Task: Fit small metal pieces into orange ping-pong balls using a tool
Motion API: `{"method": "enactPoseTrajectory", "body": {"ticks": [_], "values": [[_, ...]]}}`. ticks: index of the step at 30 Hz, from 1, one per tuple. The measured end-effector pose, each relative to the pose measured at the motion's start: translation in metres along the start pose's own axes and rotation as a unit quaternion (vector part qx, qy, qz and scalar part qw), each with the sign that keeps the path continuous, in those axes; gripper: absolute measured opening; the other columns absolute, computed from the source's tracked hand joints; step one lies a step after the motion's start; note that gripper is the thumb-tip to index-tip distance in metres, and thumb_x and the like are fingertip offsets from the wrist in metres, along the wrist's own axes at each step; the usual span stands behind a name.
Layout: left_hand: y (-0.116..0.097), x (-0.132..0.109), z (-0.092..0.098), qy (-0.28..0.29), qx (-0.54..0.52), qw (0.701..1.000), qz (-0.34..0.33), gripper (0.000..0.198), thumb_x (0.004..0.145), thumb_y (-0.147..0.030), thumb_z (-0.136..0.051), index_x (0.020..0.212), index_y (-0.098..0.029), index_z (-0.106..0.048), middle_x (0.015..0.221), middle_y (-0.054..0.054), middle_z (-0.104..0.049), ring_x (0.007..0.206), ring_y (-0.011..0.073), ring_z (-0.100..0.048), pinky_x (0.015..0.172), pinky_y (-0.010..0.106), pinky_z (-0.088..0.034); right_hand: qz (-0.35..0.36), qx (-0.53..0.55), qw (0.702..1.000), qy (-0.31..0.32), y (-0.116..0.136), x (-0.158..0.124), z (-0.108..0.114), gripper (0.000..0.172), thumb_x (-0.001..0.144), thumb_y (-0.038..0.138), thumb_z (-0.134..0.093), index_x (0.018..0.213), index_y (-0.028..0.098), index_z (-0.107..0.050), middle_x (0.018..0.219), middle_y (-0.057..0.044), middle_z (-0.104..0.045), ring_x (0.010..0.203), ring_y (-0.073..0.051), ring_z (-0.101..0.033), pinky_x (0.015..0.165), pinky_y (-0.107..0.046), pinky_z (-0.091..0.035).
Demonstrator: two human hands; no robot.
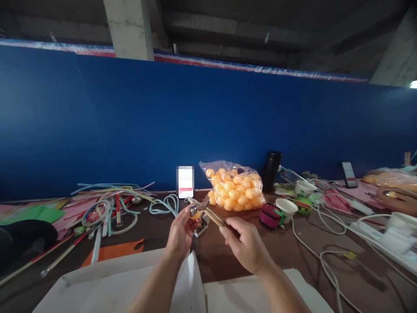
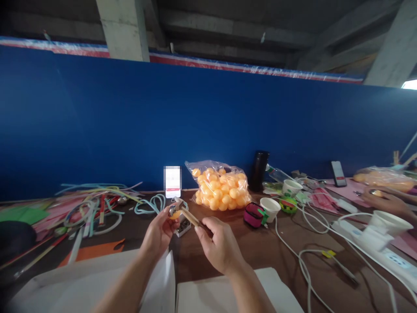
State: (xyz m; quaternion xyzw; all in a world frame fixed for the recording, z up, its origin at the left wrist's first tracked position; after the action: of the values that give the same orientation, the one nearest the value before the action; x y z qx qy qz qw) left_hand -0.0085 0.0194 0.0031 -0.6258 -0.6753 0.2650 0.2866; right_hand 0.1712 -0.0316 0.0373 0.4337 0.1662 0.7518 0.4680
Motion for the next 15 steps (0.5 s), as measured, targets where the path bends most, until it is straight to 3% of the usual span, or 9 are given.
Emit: {"method": "enactPoseTrajectory", "body": {"ticks": [15], "values": [[-0.0008, 0.0002, -0.0006, -0.005, 0.002, 1.000, -0.010, 0.035, 0.071, -0.033, -0.072, 0.101, -0.013, -0.067, 0.077, 0.005, -0.065, 0.060, 0.0104, -0.059, 0.053, 0.020, -0.047, 0.002, 0.006, 1.000, 0.011, -0.0009, 0.0002, -0.0016, 0.021, 0.091, 0.033, -0.047, 0.079, 0.019, -0.055, 0.070, -0.002, -0.059, 0.062, -0.015, -0.058, 0.054, -0.022, -0.045]]}}
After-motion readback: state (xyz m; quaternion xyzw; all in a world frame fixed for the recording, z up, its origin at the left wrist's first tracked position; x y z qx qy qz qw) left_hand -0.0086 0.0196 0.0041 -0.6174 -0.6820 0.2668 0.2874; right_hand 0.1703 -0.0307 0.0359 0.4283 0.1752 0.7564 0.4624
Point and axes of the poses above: each hand's wrist, its own x-axis towards the middle knuckle, its own z-axis out of the back of the hand, y = z × x, the point moved 2 cm from there along x, towards the middle knuckle
